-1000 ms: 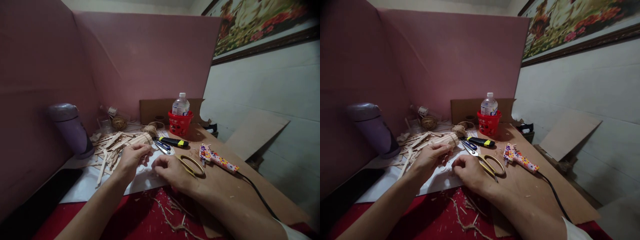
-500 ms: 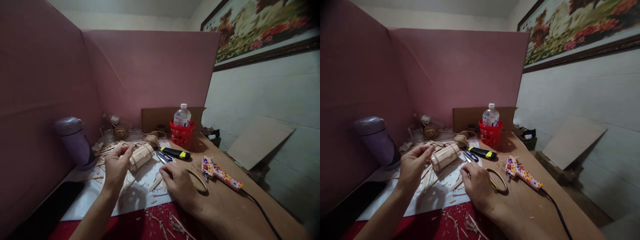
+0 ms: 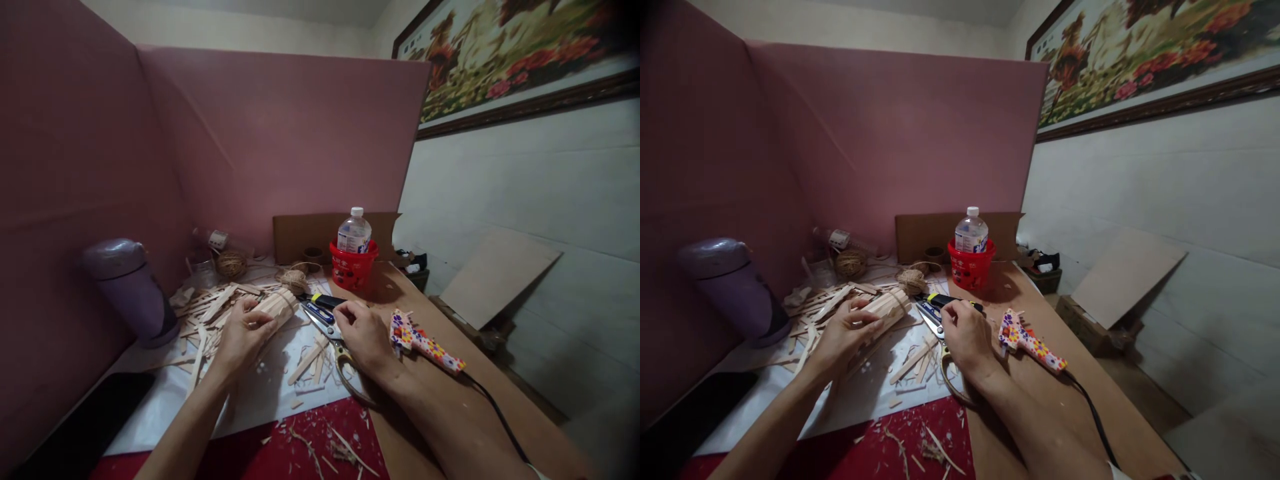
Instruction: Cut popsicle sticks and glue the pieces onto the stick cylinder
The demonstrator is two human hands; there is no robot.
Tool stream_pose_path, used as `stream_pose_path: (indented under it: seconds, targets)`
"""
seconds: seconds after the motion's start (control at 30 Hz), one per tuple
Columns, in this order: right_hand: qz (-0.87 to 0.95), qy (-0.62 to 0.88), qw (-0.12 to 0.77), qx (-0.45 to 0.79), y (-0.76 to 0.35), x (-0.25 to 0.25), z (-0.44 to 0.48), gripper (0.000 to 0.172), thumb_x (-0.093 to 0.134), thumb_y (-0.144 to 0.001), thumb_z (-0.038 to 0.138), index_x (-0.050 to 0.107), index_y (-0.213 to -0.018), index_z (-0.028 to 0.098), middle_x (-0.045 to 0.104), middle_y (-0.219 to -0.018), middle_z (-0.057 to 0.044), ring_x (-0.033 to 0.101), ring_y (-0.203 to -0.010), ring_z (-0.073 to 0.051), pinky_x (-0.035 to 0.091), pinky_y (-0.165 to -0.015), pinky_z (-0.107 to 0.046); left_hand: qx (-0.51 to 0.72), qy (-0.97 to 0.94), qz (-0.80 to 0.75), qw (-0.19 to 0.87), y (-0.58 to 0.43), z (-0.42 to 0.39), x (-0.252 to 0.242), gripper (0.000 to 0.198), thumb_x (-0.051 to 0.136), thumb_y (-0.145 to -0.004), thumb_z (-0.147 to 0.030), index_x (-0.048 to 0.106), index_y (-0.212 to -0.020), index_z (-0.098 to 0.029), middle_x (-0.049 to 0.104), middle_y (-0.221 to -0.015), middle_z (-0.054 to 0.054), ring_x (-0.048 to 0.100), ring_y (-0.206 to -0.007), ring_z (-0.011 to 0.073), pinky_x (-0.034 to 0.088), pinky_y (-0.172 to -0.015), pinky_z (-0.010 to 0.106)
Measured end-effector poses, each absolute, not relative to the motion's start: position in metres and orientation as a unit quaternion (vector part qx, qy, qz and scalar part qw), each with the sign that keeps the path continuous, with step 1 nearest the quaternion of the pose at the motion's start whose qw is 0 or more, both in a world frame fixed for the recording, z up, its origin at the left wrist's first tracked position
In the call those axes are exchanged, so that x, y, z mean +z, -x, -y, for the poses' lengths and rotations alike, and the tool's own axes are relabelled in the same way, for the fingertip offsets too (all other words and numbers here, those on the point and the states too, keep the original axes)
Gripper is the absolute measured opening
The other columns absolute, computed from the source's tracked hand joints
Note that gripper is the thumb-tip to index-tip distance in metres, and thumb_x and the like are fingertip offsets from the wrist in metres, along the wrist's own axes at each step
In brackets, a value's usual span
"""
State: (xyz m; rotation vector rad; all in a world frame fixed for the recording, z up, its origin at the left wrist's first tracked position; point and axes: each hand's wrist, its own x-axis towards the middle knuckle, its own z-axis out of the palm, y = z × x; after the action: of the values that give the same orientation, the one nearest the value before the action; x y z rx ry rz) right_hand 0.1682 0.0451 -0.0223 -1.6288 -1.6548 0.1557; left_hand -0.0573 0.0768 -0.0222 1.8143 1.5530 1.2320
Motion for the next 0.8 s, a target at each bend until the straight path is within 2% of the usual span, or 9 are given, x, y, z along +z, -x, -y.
stream_pose_path:
  seconds: [0.23,0.4,0.63,0.8]
  targets:
    - [0.657,0.66,0.361,0.047,-0.171,-0.018,-0.045,0.02,0.051,-0.085,0.027,0.064,-0.071,0.022,0.069,-0.072,-0.001,0.063,-0.068,-0.017,0.035,-0.057,-0.024,0.463,-0.578,-0.616,0.269,0.056,-0.074,-0.02,0.034,0.068,-0.055,-0.047,0.074,-0.067,-0.016,0.052,-0.108,0.013,0.052,-0.104,0.0318,0.036,-0.095,0.043]
    - [0.644,0.683,0.344,0.0,-0.181,-0.014,-0.05,0.018,0.051,-0.086,0.024,0.065,-0.075,0.021,0.069,-0.079,-0.004,0.064,-0.074,-0.02,0.033,-0.06,-0.027,0.491,-0.549,-0.616,0.28,0.055,-0.071,-0.015,0.036,0.069,-0.053,-0.048,0.073,-0.065,-0.015,0.051,-0.111,0.013,0.049,-0.109,0.0338,0.035,-0.096,0.045]
    - [0.627,0.705,0.326,-0.057,-0.192,-0.01,-0.059,0.018,0.049,-0.087,0.024,0.064,-0.077,0.021,0.067,-0.08,-0.005,0.061,-0.073,-0.021,0.029,-0.058,-0.029,0.554,-0.564,-0.565,0.235,0.048,-0.064,-0.008,0.028,0.068,-0.061,-0.047,0.072,-0.065,-0.019,0.052,-0.116,0.011,0.043,-0.117,0.0302,0.027,-0.102,0.045]
    - [0.649,0.685,0.324,-0.068,-0.188,-0.013,-0.055,0.017,0.049,-0.087,0.022,0.063,-0.078,0.021,0.065,-0.081,-0.004,0.06,-0.074,-0.019,0.031,-0.06,-0.028,0.55,-0.57,-0.55,0.262,0.04,-0.061,-0.01,0.028,0.069,-0.06,-0.046,0.073,-0.066,-0.019,0.049,-0.12,0.011,0.043,-0.117,0.0305,0.031,-0.1,0.045]
